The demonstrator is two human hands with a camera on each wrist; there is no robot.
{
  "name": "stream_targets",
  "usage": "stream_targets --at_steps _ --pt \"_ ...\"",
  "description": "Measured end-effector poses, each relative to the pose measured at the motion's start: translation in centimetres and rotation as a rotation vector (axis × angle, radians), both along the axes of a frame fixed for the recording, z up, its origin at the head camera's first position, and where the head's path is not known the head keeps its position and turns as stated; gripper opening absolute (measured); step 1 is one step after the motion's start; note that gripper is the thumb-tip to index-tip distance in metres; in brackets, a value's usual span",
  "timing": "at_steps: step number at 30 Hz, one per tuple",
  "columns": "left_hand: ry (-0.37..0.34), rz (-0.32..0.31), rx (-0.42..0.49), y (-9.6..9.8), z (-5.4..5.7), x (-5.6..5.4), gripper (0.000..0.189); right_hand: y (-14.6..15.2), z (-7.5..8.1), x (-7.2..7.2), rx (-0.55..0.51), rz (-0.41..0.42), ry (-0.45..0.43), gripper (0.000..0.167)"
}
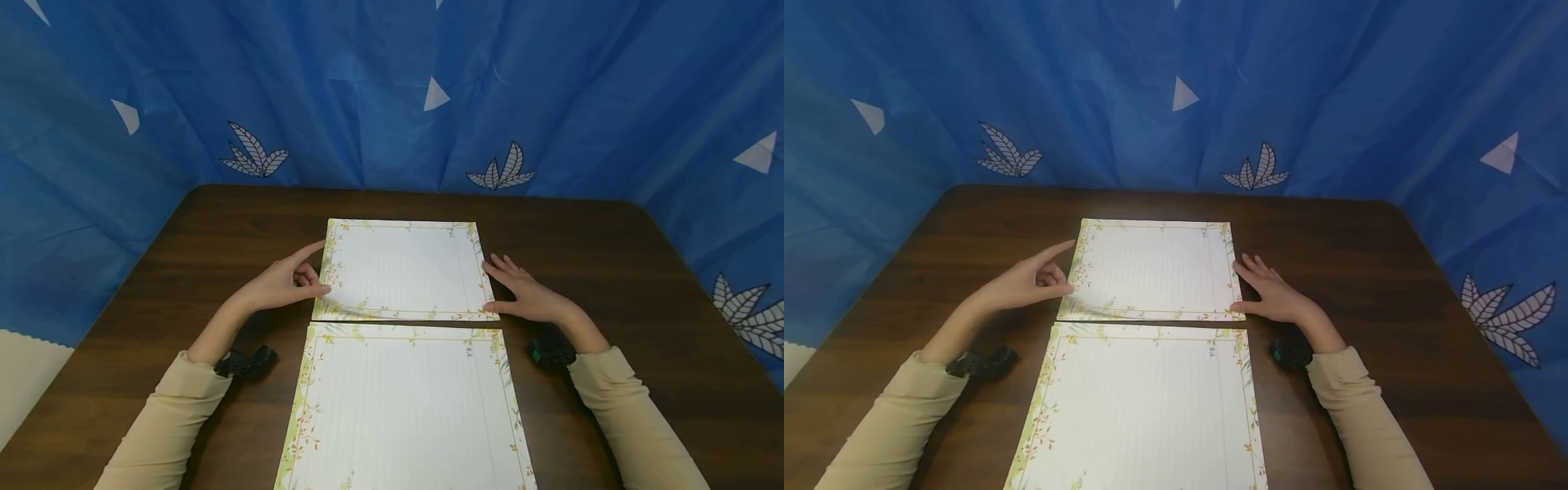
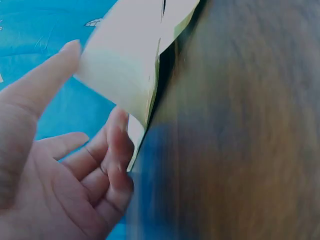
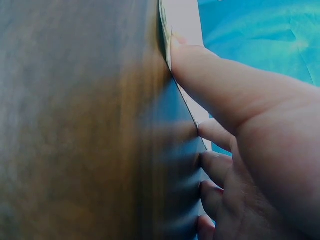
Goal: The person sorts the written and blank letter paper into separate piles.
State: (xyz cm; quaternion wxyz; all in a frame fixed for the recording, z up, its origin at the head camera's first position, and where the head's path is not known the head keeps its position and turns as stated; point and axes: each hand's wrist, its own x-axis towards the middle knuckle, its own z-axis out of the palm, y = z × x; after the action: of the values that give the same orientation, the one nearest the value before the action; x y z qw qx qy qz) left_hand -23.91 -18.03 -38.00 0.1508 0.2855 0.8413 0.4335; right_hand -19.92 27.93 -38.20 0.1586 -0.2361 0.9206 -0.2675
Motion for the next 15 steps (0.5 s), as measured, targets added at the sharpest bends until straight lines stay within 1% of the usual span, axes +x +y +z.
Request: stream_targets --at_steps 3,5,6,7,8,11,13,14,15 --pt "-0.126 -0.009 0.11 0.1 0.0 0.2 0.083 -0.1 -0.1 0.1 -0.008 0.0 0.004 0.081" --pt "-0.172 -0.004 0.148 0.0 0.0 0.4 0.084 -0.1 -0.3 0.2 -0.015 0.001 0.002 0.081" --pt "-0.175 -0.001 0.155 -0.1 0.0 0.5 0.084 -0.2 -0.3 0.2 -0.019 0.001 -0.001 0.082" --pt "-0.161 0.008 0.143 -0.1 0.1 0.6 0.086 -0.2 -0.4 0.3 -0.017 0.001 0.0 0.082" --pt "-0.125 0.009 0.122 -0.1 0.2 0.8 0.086 -0.2 -0.4 0.4 -0.018 0.001 0.0 0.082" --pt "0.011 -0.007 0.014 0.1 0.7 1.2 0.09 -0.2 -0.5 0.5 -0.011 -0.001 0.005 0.082" --pt "0.073 -0.05 -0.068 0.5 0.9 1.5 0.097 -0.2 -0.4 0.5 -0.009 -0.003 0.011 0.082" --pt "0.087 -0.082 -0.102 0.7 0.9 1.6 0.101 -0.1 -0.4 0.5 -0.011 -0.004 0.011 0.082" --pt "0.082 -0.109 -0.126 1.0 0.9 1.7 0.104 -0.1 -0.4 0.4 -0.011 -0.006 0.012 0.082"
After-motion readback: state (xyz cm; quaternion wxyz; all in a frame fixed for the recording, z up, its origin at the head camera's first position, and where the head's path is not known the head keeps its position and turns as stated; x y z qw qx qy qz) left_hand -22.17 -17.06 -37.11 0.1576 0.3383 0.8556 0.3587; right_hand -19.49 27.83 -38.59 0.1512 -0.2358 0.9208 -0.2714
